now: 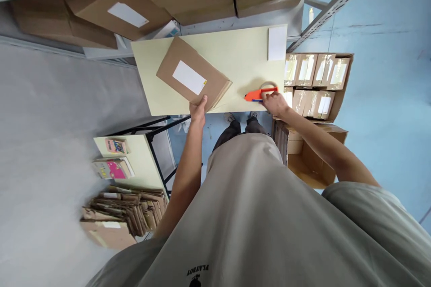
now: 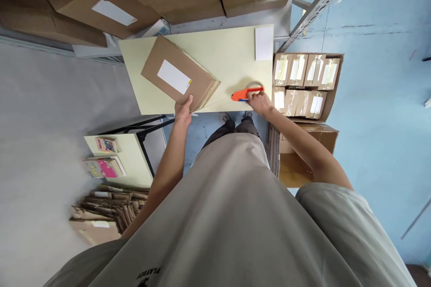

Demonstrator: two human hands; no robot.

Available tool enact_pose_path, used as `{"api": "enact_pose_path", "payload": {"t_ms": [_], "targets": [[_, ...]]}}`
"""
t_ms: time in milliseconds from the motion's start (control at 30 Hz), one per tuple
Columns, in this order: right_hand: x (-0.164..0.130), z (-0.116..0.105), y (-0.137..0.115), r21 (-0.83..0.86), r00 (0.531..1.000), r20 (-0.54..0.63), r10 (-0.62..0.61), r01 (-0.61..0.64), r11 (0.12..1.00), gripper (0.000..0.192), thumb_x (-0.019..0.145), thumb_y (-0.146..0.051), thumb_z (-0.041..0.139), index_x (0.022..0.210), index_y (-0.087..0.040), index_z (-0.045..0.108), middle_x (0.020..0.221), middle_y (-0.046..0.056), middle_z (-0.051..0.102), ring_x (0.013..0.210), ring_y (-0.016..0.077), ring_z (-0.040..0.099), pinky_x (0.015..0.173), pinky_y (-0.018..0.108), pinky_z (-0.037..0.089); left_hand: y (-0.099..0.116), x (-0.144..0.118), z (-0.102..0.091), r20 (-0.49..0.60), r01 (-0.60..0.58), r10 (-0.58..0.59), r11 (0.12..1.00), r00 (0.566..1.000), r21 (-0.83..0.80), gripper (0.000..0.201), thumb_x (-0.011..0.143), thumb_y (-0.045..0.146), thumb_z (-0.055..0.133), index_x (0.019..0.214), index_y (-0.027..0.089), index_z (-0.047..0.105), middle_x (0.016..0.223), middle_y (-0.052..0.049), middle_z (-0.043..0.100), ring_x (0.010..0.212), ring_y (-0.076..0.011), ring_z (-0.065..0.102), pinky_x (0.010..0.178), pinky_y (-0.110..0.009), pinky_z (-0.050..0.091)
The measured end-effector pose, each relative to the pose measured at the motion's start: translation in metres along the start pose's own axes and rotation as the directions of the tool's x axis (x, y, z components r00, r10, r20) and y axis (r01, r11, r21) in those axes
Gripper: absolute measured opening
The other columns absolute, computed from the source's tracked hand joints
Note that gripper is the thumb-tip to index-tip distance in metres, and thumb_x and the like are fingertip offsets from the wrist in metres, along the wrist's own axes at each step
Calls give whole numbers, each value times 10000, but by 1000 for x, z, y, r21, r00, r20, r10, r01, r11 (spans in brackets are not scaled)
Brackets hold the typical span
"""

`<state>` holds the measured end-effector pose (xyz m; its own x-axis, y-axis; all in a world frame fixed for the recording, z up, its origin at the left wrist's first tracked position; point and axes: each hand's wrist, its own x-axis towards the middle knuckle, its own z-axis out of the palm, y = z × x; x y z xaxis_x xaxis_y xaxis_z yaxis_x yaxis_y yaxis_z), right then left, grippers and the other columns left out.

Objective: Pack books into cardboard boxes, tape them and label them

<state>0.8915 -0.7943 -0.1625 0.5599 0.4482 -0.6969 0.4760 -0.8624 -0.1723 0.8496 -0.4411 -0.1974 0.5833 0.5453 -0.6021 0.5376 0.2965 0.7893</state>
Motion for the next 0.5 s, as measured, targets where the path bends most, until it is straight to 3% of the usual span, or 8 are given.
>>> {"api": "enact_pose_path", "payload": {"t_ms": [100,267,400,500], "targets": [[30,-30,12,-5,994,-96,45,-45,999,655,1270,-346,338,1734,115,374,1442,400,776,1347,433,766,1206,526,477,6,-6,3,-4,-8,8,999,1000,47,573,789,367,1104,1243,211,790,1434,-128,868,1478,-288,786,1319,-462,621],[88,-79,-1,-80,984,-172,-41,27,996,589,1253,-144,266,1729,199,321,1508,382,743,1395,358,738,1270,493,420,13,-11,6,11,-22,21,996,1000,88,572,783,379,1114,1235,221,800,1427,-126,869,1507,-293,764,1333,-442,601],[96,-84,-4,-148,978,-178,-108,81,986,607,1265,-218,358,1692,213,395,1443,388,775,1349,392,776,1239,527,458,18,-5,-2,63,-12,10,1000,998,28,578,740,287,1116,1222,225,803,1408,-119,869,1519,-303,751,1352,-424,570],[88,-75,-8,-191,974,-172,-149,116,975,678,1315,-250,132,1595,280,448,1326,421,778,1332,355,795,1151,459,459,27,8,-17,118,-20,19,1000,993,2,805,685,165,1111,1408,247,766,1520,-129,821,1568,-314,713,1381,-447,536]]}}
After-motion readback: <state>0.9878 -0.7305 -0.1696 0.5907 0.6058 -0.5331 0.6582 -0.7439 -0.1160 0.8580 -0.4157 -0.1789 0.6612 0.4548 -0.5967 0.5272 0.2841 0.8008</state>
